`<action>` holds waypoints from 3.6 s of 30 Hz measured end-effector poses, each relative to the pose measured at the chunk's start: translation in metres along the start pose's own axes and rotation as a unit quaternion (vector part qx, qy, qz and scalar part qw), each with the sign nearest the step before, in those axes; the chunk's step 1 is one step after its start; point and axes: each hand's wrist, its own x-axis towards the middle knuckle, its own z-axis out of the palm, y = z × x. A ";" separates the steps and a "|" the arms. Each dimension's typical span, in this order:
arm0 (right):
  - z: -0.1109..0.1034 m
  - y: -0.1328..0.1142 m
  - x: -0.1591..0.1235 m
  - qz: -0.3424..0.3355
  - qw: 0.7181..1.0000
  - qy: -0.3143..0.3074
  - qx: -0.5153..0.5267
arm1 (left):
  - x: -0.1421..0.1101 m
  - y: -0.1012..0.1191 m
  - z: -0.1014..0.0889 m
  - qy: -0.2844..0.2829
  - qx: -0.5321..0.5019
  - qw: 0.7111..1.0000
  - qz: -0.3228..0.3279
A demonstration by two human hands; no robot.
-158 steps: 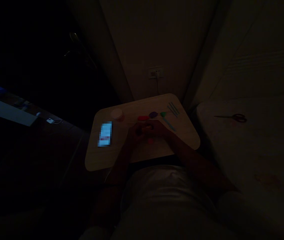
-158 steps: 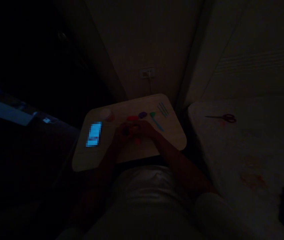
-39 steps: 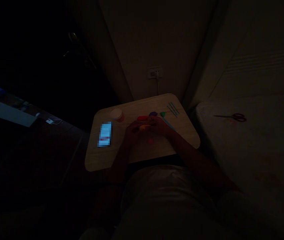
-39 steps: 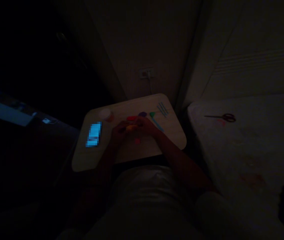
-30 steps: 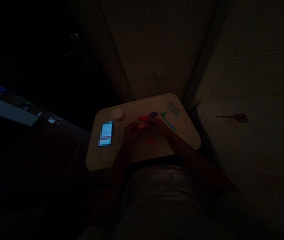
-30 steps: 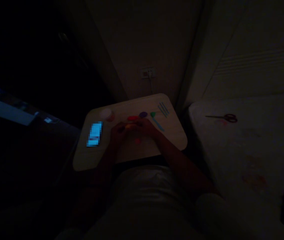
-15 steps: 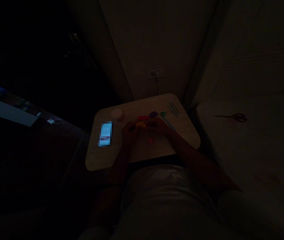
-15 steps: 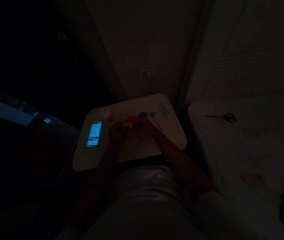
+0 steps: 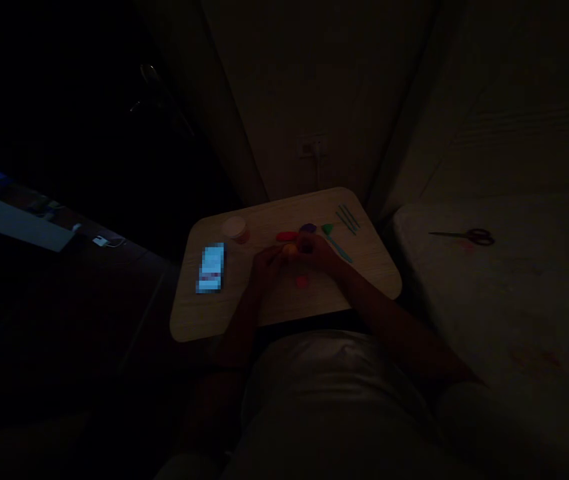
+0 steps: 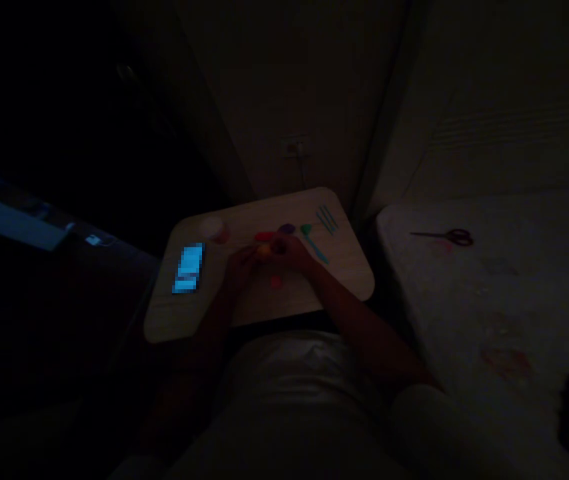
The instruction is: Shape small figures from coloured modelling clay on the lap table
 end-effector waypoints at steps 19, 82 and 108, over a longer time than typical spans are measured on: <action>-0.010 -0.002 0.000 -0.016 0.998 -0.066 -0.008 | -0.003 0.009 0.005 0.022 -0.054 0.998 -0.021; -0.002 0.004 0.000 -0.023 1.000 -0.002 0.017 | -0.004 -0.001 0.004 -0.034 -0.078 0.996 -0.001; -0.003 0.001 -0.004 -0.045 0.998 -0.047 -0.025 | -0.001 0.009 0.003 0.032 -0.058 0.997 -0.037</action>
